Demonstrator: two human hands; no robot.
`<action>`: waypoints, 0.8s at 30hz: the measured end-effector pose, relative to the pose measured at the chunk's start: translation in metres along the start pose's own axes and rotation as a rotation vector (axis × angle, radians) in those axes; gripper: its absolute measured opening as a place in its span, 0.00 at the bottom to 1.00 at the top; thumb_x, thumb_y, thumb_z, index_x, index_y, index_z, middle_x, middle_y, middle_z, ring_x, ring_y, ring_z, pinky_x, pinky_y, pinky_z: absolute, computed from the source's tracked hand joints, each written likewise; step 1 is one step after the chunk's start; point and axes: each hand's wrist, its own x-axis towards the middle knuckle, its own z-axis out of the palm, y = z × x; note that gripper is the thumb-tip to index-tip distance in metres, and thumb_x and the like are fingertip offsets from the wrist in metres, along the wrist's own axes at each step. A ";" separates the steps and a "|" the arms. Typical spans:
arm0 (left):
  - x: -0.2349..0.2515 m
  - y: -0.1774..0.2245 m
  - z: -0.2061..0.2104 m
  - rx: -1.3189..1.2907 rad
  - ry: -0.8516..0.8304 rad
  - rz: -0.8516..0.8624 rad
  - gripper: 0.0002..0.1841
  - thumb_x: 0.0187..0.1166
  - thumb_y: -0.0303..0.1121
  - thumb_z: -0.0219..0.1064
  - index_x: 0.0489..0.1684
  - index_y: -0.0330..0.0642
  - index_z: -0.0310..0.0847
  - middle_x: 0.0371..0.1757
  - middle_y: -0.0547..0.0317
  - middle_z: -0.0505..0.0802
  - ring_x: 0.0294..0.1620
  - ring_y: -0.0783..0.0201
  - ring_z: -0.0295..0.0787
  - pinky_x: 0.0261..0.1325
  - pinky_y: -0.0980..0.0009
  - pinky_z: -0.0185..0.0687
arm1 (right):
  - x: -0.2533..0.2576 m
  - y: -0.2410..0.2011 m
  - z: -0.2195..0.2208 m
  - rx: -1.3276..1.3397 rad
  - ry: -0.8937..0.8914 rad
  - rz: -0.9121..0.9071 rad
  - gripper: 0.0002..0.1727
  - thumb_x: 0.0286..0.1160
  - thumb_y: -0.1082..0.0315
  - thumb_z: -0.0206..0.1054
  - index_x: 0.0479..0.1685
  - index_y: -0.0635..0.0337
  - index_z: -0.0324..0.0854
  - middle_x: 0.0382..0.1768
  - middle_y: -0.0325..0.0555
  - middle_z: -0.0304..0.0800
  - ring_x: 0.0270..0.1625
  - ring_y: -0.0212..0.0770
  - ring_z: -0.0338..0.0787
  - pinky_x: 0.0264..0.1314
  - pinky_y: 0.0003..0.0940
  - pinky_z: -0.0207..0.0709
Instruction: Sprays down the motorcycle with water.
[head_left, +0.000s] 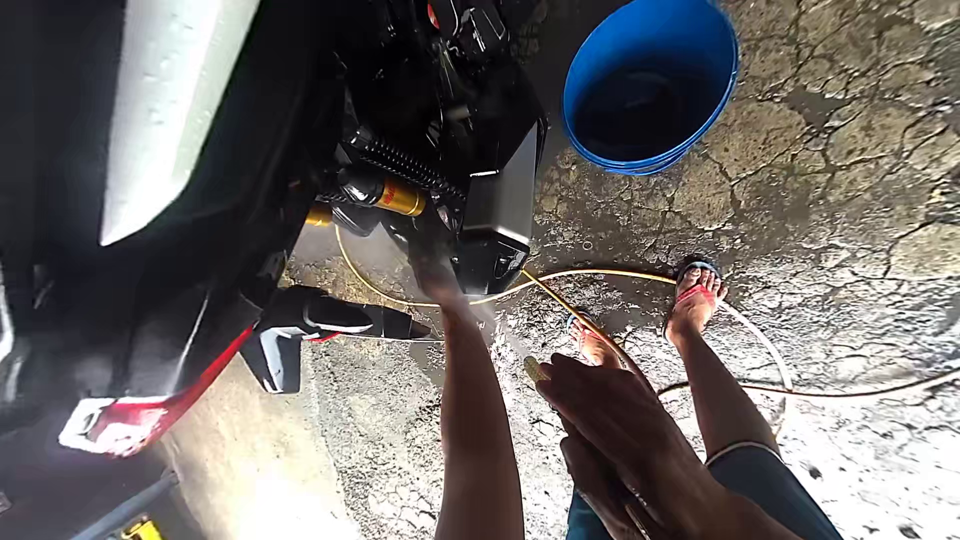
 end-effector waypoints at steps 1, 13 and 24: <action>-0.004 0.002 -0.002 -0.041 0.025 -0.001 0.22 0.91 0.39 0.56 0.74 0.32 0.78 0.69 0.34 0.87 0.73 0.43 0.83 0.77 0.45 0.75 | 0.000 -0.002 -0.001 0.018 -0.001 -0.001 0.22 0.85 0.58 0.51 0.66 0.54 0.86 0.69 0.44 0.90 0.79 0.43 0.82 0.79 0.41 0.73; -0.021 0.034 -0.027 -0.824 -0.386 -0.128 0.26 0.94 0.51 0.41 0.75 0.50 0.77 0.66 0.62 0.90 0.63 0.65 0.87 0.63 0.59 0.85 | 0.000 -0.014 -0.021 0.047 0.091 -0.006 0.22 0.87 0.58 0.51 0.70 0.53 0.83 0.73 0.44 0.87 0.83 0.40 0.77 0.87 0.48 0.64; -0.016 0.054 -0.038 -0.639 -0.396 -0.233 0.26 0.93 0.50 0.51 0.74 0.38 0.76 0.63 0.46 0.90 0.62 0.57 0.87 0.66 0.52 0.84 | 0.007 -0.003 -0.061 0.052 0.161 0.111 0.23 0.86 0.59 0.50 0.64 0.53 0.89 0.68 0.41 0.91 0.75 0.37 0.84 0.82 0.48 0.72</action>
